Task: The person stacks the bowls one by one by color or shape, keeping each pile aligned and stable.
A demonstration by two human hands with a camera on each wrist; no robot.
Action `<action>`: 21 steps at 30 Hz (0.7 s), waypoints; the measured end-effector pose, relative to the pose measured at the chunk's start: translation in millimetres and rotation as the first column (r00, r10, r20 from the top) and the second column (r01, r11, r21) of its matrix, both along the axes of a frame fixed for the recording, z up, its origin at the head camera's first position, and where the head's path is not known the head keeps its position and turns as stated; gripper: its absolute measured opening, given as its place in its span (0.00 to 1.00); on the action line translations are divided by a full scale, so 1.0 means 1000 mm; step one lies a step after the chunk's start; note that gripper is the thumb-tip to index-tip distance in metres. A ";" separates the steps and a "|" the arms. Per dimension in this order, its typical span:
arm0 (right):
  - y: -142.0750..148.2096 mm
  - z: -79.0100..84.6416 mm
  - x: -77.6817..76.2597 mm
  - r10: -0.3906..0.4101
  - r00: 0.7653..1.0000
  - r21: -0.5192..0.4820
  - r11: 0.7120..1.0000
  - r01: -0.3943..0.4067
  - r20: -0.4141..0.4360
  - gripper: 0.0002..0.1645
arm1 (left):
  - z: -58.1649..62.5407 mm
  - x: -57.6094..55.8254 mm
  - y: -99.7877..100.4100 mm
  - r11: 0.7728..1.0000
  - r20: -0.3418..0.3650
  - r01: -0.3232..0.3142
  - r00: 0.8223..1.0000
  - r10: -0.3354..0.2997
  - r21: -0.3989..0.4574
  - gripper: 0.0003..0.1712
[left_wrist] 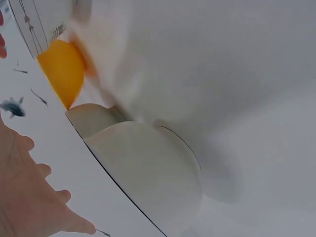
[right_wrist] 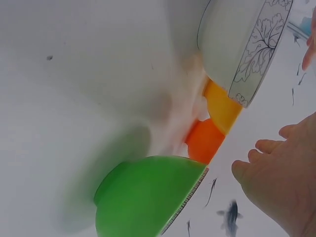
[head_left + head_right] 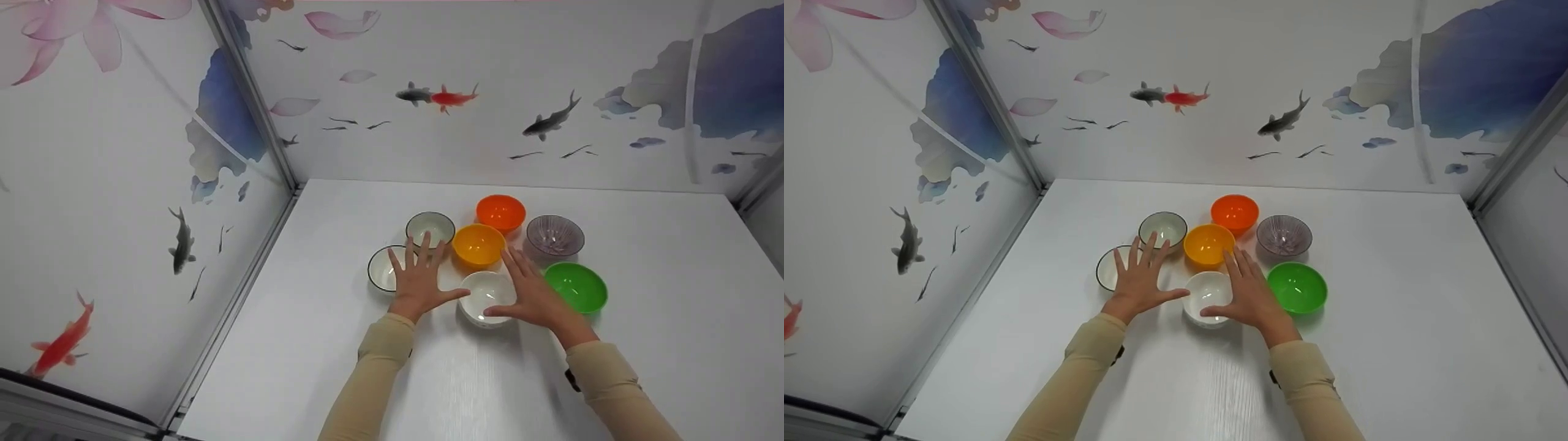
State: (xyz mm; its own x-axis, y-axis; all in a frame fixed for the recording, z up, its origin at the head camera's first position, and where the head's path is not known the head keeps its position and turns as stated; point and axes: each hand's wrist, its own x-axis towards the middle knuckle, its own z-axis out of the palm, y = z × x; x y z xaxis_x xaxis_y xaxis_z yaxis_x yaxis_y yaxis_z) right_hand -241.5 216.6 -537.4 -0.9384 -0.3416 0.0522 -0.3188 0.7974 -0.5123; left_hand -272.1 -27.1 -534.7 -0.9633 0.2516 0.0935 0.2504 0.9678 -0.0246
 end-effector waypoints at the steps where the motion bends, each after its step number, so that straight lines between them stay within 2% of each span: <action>1: 0.000 -0.001 0.000 0.000 1.000 0.000 1.000 0.000 0.002 0.78 | 0.000 0.000 0.000 1.000 0.002 -0.001 1.000 0.001 -0.003 0.66; 7: -0.002 -0.004 0.002 0.012 1.000 -0.026 1.000 -0.012 0.005 0.78 | 0.000 0.000 -0.001 1.000 0.006 -0.002 1.000 0.003 -0.003 0.66; 21: -0.004 -0.010 0.006 0.005 0.995 -0.048 0.999 0.000 0.097 0.80 | -0.001 -0.001 -0.005 1.000 0.023 -0.019 1.000 0.019 -0.007 0.66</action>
